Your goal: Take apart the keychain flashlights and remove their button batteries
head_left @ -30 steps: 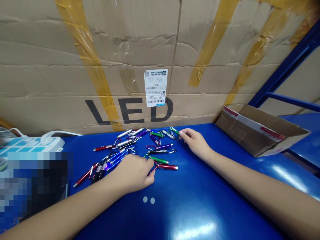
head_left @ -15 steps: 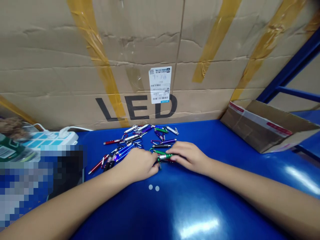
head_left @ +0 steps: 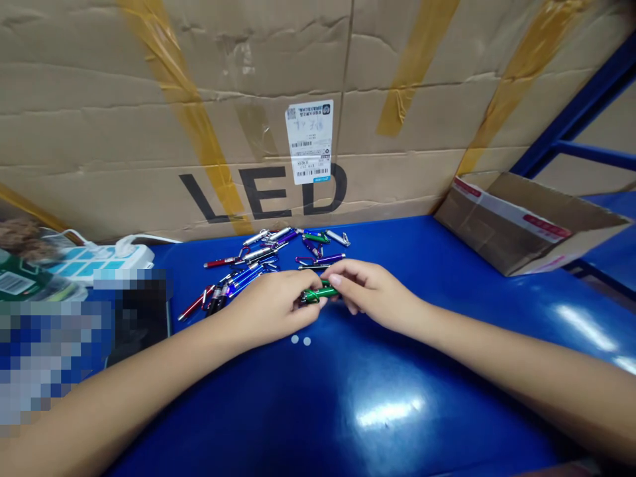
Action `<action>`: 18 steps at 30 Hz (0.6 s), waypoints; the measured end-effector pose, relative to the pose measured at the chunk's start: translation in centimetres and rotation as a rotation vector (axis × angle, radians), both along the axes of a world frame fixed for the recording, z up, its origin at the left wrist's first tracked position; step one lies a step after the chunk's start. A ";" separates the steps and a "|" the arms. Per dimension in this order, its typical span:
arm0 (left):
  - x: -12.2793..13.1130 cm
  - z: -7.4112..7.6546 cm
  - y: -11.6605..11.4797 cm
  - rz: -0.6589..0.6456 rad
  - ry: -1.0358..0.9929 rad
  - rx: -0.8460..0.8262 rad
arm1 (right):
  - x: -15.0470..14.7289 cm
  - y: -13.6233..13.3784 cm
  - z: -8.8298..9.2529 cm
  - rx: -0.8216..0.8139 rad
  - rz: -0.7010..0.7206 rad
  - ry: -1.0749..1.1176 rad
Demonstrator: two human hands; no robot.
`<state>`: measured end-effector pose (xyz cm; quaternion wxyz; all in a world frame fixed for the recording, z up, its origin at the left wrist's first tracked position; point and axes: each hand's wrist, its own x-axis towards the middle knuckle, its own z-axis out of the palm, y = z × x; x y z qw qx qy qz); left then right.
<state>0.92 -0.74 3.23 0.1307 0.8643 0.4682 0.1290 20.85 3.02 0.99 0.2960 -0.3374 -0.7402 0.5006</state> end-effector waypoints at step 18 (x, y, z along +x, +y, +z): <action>-1.2 -3.8 -3.0 -0.113 0.162 0.429 | 0.7 -3.6 -2.0 0.081 0.049 -0.149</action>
